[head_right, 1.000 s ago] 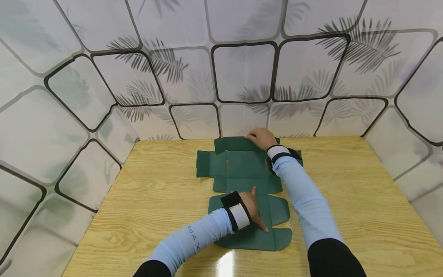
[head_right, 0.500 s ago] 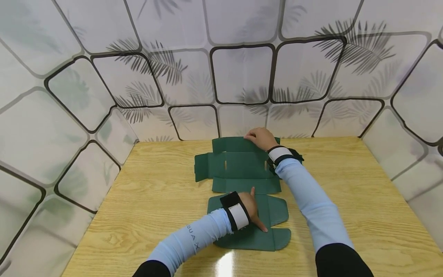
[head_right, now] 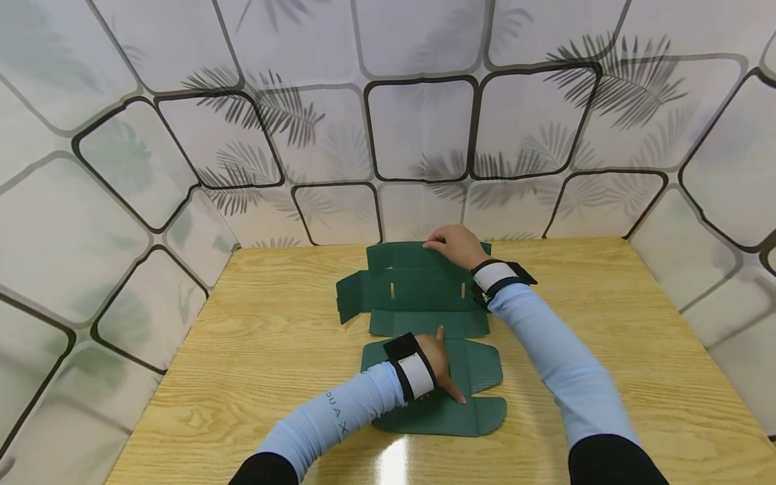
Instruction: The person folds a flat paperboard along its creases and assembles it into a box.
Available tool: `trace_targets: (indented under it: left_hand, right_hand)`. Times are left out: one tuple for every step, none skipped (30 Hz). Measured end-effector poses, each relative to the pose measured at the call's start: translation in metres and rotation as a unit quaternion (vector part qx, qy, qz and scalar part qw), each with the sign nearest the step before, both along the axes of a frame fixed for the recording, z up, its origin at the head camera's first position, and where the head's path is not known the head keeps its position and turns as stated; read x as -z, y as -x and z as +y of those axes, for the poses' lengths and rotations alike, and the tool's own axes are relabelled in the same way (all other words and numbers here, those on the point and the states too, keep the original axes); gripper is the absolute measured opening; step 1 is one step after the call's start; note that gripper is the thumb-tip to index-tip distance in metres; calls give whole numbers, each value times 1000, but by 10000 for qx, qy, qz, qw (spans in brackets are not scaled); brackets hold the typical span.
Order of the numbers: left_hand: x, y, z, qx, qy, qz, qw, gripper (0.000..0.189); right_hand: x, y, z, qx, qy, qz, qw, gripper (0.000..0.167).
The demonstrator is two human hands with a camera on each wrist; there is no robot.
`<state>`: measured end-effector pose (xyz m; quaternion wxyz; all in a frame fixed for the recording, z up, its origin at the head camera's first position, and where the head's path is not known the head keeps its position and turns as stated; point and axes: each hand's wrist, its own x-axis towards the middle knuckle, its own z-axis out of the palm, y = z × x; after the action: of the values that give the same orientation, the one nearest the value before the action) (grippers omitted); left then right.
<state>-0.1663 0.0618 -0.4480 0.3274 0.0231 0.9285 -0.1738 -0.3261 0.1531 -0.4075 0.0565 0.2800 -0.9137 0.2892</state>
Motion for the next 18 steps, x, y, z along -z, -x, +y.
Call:
trace_targets:
  left_hand:
    - [0,0,1,21,7,5,10000,139]
    - [1,0,1,43,27,5,10000,138]
    - [1,1,2,79,50,24,10000,139]
    - [1,1,2,118,79,46,9999,139]
    - [2,2,3,144,105,48,9998,139]
    - [2,3,3,179,136,72,9997,139]
    - [2,4,3,226,186,86,9995,139]
    - [2,5,3,261,213,88,9994,138]
    - [2,6,3,324,249,110,9991,138]
    - [1,7,4,384,290,108,9988,138]
    - [1,9,4,433,314,112,9985,138]
    - [0,10,4,475,321,140,9983,137]
    - [-1,11,4,514,329,142,9980,136]
    - [-2,12,5,535,329,145,9979,135]
    - [-3,13,6,544,357,180,9977,136]
    - [-4,15,7,540,370,175,9977,135]
    - [-4,16,8,536,371,169,9977,135]
    - [-5,18,9,525,379,162,9978,134]
  right_hand:
    - [-1,-2,1,-13,12,-18,10000,18]
    - [-1,-3,2,-30,-5,0,10000,18]
    - [-2,-5,2,-44,-18,-2,10000,17]
    - [-2,-6,3,-55,-38,-3,10000,17]
    - [-3,-7,4,-69,-40,-1,10000,17]
    - [-3,-8,4,-75,-46,5,10000,18]
    - [-4,-10,5,-71,-39,16,10000,18]
    - [-4,-11,5,-73,-46,25,10000,18]
    - [-5,-11,5,-75,-30,16,10000,19]
    - [-5,-12,6,-81,-15,18,10000,19]
    - [-6,-13,6,-83,4,32,10000,20]
    - [-6,-13,6,-83,20,36,10000,20]
    - [-6,-13,7,-87,37,46,9999,20]
    - [-6,-13,7,-92,40,64,9999,20]
    - [-4,-12,8,-99,60,127,9999,21]
    - [-4,-12,9,-95,63,141,9998,21]
    - [-4,-12,9,-85,63,169,9998,20]
    - [-4,-12,10,-82,58,200,9998,19]
